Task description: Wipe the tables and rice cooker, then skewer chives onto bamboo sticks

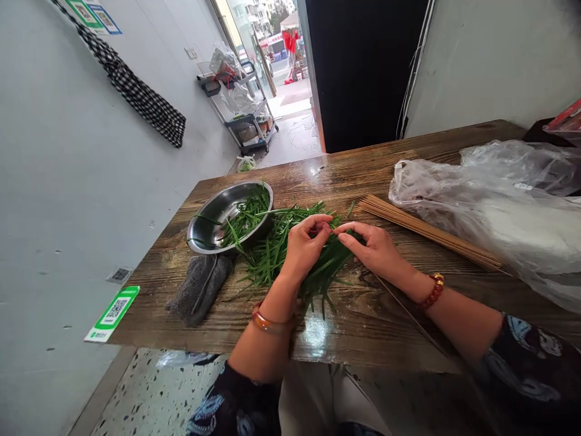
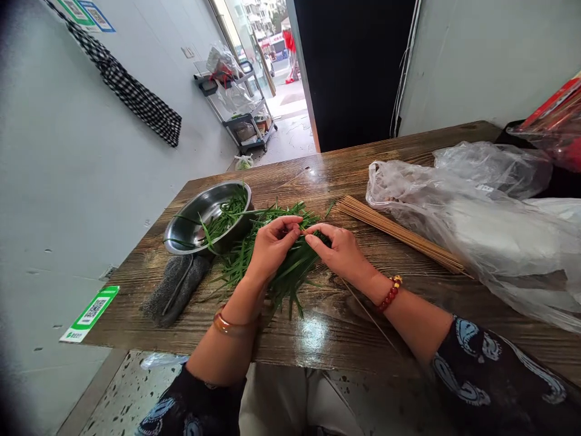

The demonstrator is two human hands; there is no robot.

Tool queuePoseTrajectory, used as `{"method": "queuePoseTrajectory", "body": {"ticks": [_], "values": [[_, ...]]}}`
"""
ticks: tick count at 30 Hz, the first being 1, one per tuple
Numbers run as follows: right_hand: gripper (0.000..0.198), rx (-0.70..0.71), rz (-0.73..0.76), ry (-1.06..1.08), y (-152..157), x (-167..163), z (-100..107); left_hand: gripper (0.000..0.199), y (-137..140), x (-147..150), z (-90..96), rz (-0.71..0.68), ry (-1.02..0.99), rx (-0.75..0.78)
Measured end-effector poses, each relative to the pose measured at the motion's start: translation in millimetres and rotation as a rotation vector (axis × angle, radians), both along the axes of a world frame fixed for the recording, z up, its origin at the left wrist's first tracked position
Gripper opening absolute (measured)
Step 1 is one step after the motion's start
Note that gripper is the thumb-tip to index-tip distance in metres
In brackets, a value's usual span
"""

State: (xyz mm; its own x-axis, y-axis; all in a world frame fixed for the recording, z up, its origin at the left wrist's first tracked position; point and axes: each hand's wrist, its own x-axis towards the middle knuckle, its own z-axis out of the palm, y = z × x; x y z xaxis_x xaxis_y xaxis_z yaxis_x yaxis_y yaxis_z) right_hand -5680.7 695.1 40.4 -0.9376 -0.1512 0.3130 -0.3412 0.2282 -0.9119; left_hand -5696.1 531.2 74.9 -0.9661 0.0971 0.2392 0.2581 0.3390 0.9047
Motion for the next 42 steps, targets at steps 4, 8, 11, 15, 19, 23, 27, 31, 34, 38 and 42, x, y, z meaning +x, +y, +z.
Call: {"method": "queuePoseTrajectory", "body": {"ticks": [4,8,11,15,19,23,27,31,34,38,42], "values": [[0.031,0.004,0.001,-0.018,0.5,1.8,0.3,0.014,-0.4,-0.7,-1.3,0.027,0.001,0.001],[0.034,0.049,0.005,-0.013,0.7,3.5,1.9,0.01,-0.1,-0.5,-0.1,0.036,0.01,-0.025],[0.034,0.054,0.009,-0.018,0.6,3.2,2.3,0.01,0.0,-0.5,0.7,0.034,0.015,-0.033],[0.033,0.052,0.007,-0.011,0.6,2.3,2.1,0.01,0.0,-0.3,0.5,0.025,0.031,-0.055],[0.031,0.054,0.004,-0.01,0.4,2.2,3.0,0.01,0.9,1.0,1.6,0.029,0.082,-0.118],[0.029,0.044,0.001,0.003,0.2,2.2,3.8,0.011,2.0,2.0,4.2,0.036,0.143,-0.192],[0.029,0.039,0.009,0.004,0.0,1.9,3.7,0.012,2.7,2.1,4.3,0.043,0.186,-0.249],[0.031,0.038,0.007,-0.012,-1.0,1.3,2.3,0.012,3.0,1.4,1.4,0.052,0.265,-0.327],[0.031,0.028,0.009,-0.013,-1.5,0.4,0.7,0.013,2.8,1.0,-0.8,0.052,0.32,-0.388],[0.03,0.03,-0.008,-0.013,-1.5,-0.4,-1.5,0.013,2.4,1.2,-2.7,0.055,0.361,-0.435],[0.04,-0.006,-0.056,-0.037,-1.6,-1.0,-4.6,0.017,2.2,2.0,-3.4,0.063,0.358,-0.431]]}}
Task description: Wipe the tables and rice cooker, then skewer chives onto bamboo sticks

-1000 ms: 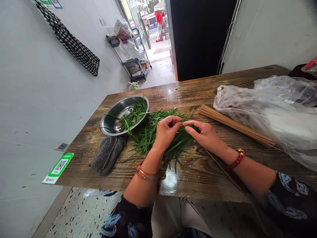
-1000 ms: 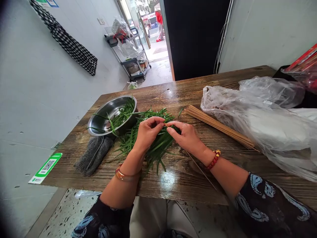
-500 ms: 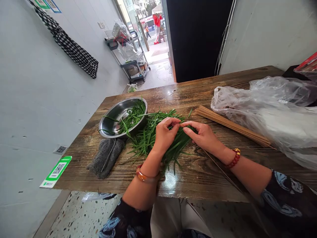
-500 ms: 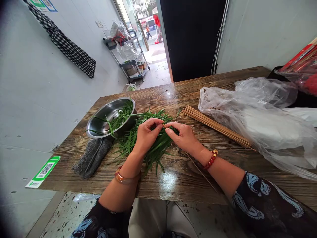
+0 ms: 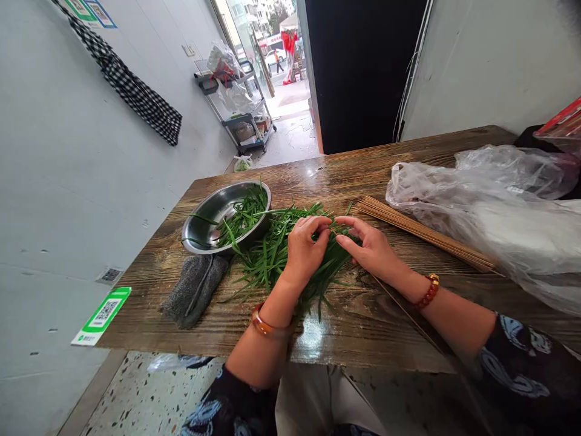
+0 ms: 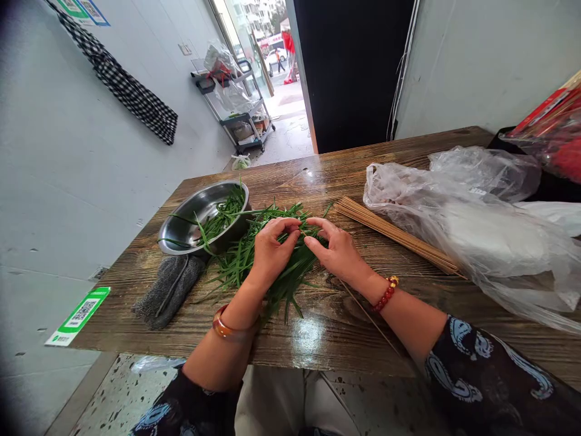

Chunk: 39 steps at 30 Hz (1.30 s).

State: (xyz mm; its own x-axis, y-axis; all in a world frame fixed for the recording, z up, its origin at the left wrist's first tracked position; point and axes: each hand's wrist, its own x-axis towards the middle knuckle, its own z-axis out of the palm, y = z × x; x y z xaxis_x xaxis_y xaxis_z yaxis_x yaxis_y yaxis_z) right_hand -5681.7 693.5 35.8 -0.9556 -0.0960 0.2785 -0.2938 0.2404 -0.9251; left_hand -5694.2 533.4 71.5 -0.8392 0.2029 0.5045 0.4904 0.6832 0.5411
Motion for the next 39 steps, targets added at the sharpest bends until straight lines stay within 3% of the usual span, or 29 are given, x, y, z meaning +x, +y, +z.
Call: {"method": "queuePoseTrajectory", "body": {"ticks": [8,16,23,26,30,34,39], "values": [[0.046,-0.036,0.046,-0.019,0,0,-3,0.039,0,-1,-1.8,-0.018,-0.01,0.062],[0.046,-0.04,0.037,-0.011,1,0,0,0.047,1,2,-1.4,-0.054,0.043,-0.021],[0.036,-0.071,0.019,0.021,4,-3,2,0.047,4,7,0.0,-0.159,0.011,-0.079],[0.031,-0.085,0.032,-0.025,6,-5,1,0.042,4,8,1.4,-0.195,-0.052,-0.023],[0.03,-0.087,0.049,-0.057,7,-7,-3,0.032,-2,2,1.7,-0.12,-0.156,0.108],[0.027,-0.062,0.066,-0.063,7,-5,-1,0.027,-11,-5,1.6,0.015,-0.116,0.201],[0.021,0.03,0.124,-0.021,10,0,7,0.023,-20,-13,1.4,0.098,-0.06,0.154]]}}
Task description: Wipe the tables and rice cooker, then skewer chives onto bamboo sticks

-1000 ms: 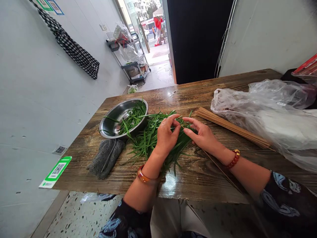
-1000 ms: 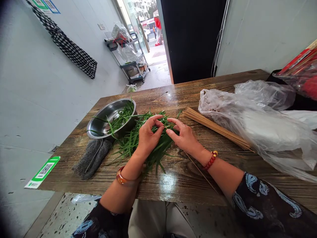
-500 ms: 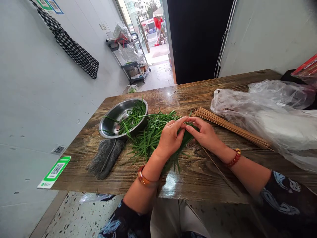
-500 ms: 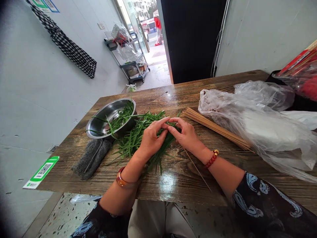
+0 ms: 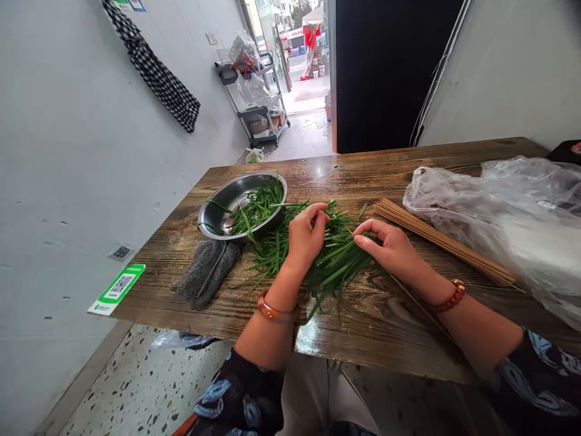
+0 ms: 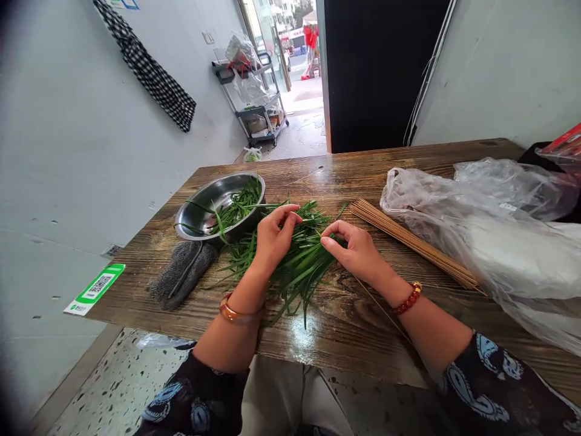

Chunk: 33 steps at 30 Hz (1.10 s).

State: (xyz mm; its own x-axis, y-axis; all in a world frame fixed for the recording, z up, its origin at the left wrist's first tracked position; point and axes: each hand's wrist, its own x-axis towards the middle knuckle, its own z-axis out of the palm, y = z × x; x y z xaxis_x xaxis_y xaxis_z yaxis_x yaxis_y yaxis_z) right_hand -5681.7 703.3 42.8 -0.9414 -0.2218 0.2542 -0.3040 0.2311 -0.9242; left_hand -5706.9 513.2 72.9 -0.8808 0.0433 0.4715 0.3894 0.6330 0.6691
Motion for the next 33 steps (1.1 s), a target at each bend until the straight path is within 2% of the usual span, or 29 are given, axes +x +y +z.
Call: {"method": "queuePoseTrajectory", "body": {"ticks": [5,9,13,17,24,30,33], "values": [[0.019,0.086,0.053,0.021,0,0,0,0.012,-2,-2,-5.5,-0.066,0.002,-0.328],[0.018,0.111,0.044,0.055,-1,0,-1,0.009,2,1,-10.4,-0.059,0.028,-0.593],[0.02,0.105,0.068,0.035,-3,1,1,0.01,4,2,-13.8,-0.044,0.013,-0.7],[0.024,0.063,0.055,-0.06,-4,0,1,0.014,6,0,-14.3,-0.066,0.055,-0.632],[0.027,0.02,-0.011,-0.089,-5,-5,-7,0.015,8,-2,-8.1,-0.025,0.026,-0.321],[0.026,0.004,-0.024,-0.094,-5,-6,-10,0.016,10,2,-8.9,-0.101,-0.127,-0.195],[0.027,0.0,-0.032,-0.096,-5,-6,-10,0.014,9,1,-8.9,-0.092,-0.103,-0.186]]}}
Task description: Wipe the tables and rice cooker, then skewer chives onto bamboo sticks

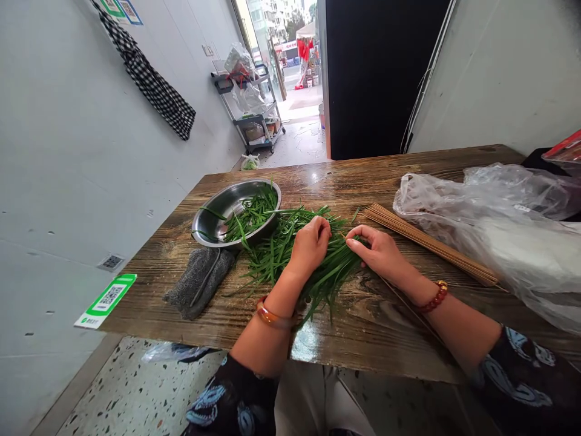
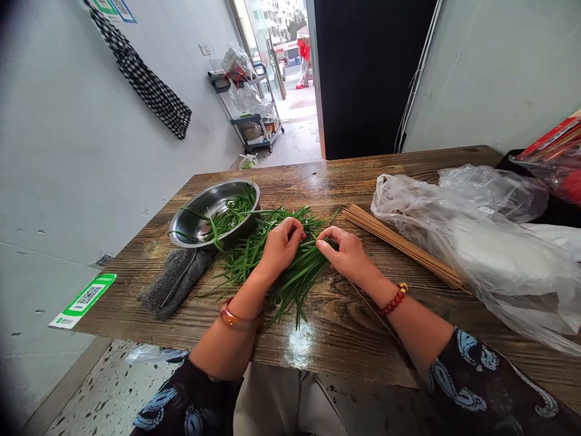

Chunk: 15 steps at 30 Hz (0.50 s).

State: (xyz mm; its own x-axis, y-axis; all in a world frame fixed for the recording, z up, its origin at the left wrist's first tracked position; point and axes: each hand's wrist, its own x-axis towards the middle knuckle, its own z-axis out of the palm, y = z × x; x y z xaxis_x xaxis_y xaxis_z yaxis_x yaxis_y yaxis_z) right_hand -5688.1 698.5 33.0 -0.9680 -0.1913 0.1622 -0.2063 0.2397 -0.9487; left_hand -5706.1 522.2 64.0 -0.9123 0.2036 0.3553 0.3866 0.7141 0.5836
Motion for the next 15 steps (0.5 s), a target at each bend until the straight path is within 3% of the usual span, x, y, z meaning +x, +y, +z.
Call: {"method": "queuePoseTrajectory", "body": {"ticks": [10,12,15], "values": [[0.026,0.023,0.007,0.0,-0.7,0.7,1.5,0.002,-3.3,0.3,-8.0,-0.039,0.051,-0.429],[0.027,0.025,0.009,-0.001,-0.8,0.9,1.8,0.004,-2.7,-0.2,-8.7,-0.039,0.061,-0.416],[0.026,0.018,0.008,0.009,-0.6,0.8,1.8,0.009,-2.5,-2.5,-7.1,-0.018,0.09,-0.261]]}}
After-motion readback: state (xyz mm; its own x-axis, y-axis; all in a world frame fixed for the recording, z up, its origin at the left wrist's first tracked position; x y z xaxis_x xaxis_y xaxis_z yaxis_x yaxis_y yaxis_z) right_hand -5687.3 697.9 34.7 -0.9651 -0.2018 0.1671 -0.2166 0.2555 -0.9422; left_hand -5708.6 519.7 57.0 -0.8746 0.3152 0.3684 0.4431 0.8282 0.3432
